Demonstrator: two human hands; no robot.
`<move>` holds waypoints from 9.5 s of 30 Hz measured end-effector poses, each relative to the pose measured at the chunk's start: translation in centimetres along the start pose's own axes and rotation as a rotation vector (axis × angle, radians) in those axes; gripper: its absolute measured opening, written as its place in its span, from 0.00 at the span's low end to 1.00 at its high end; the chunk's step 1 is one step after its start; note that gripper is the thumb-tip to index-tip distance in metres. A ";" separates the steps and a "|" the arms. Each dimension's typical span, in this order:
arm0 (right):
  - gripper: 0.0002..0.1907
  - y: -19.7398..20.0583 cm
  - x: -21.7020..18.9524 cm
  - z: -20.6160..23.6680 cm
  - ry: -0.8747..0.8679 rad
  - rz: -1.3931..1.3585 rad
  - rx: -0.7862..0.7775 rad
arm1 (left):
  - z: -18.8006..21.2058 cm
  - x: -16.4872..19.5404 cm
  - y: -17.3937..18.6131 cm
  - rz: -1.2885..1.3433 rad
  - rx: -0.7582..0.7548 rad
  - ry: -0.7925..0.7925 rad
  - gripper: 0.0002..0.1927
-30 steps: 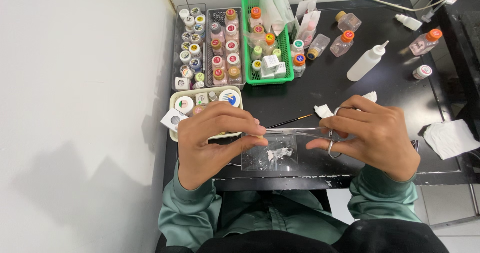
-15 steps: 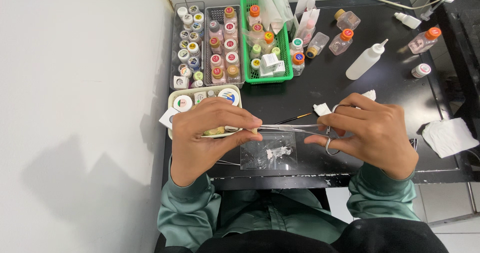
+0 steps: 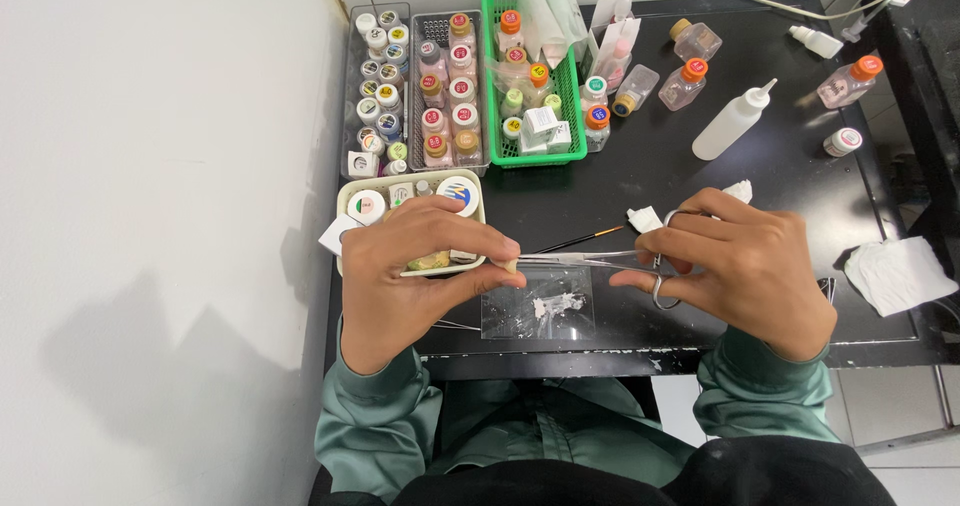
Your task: The person sits at a dental laboratory bench and first trims and adjusts a denture tooth on a metal holder using scissors and tweezers. They then hold the tooth holder in one hand and use a brush to apply and shape white ceramic paste onto the denture teeth, dipping from a shade guide area and working the surface repeatedly.
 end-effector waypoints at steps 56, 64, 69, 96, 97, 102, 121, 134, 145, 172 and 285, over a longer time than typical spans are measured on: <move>0.14 0.5 -0.8 -0.9 -0.003 -0.062 0.102 | 0.5 0.3 0.3 -0.016 0.052 0.019 0.10; 0.16 0.6 -1.4 -1.0 0.031 0.005 0.099 | 0.7 0.3 0.6 -0.062 0.040 0.013 0.11; 0.16 0.5 -1.4 -0.9 0.013 -0.017 0.108 | 0.8 0.6 0.6 -0.078 0.069 -0.010 0.10; 0.18 -0.5 -1.2 -0.3 0.030 0.020 -0.015 | 2.4 2.0 0.0 -0.199 0.161 -0.106 0.12; 0.18 -0.4 -1.4 -0.3 0.031 0.015 -0.005 | 2.4 2.1 0.0 -0.210 0.165 -0.105 0.12; 0.16 -0.4 -2.2 -0.7 0.059 -0.002 0.037 | 2.6 2.1 0.7 -0.169 0.167 -0.059 0.12; 0.13 -0.9 -2.0 -1.6 0.045 0.084 0.106 | 1.9 1.3 1.4 -0.165 0.097 -0.144 0.13; 0.26 -3.5 -5.3 -0.4 0.202 -0.372 -0.181 | 4.0 2.1 -2.6 -0.085 0.056 -0.262 0.15; 0.19 -6.4 -7.0 8.0 -0.119 -0.760 -0.206 | 8.7 -0.6 -7.9 0.078 0.094 -0.104 0.15; 0.23 -4.8 -20.7 25.8 -0.163 -0.940 0.015 | 27.8 4.2 -17.9 0.402 -0.011 0.062 0.15; 0.08 -15.3 0.4 17.1 -0.328 -0.254 0.210 | 25.4 -19.5 -17.0 1.113 -0.319 0.507 0.19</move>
Point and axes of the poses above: each hand's wrist, its own z-axis away from the middle knuckle, its own y-axis out of the back of the hand, x = y × z, the point moved 3 cm from there along -z, towards the middle knuckle, and after that the axes turned 13 degrees about y, right-handed, at the moved point
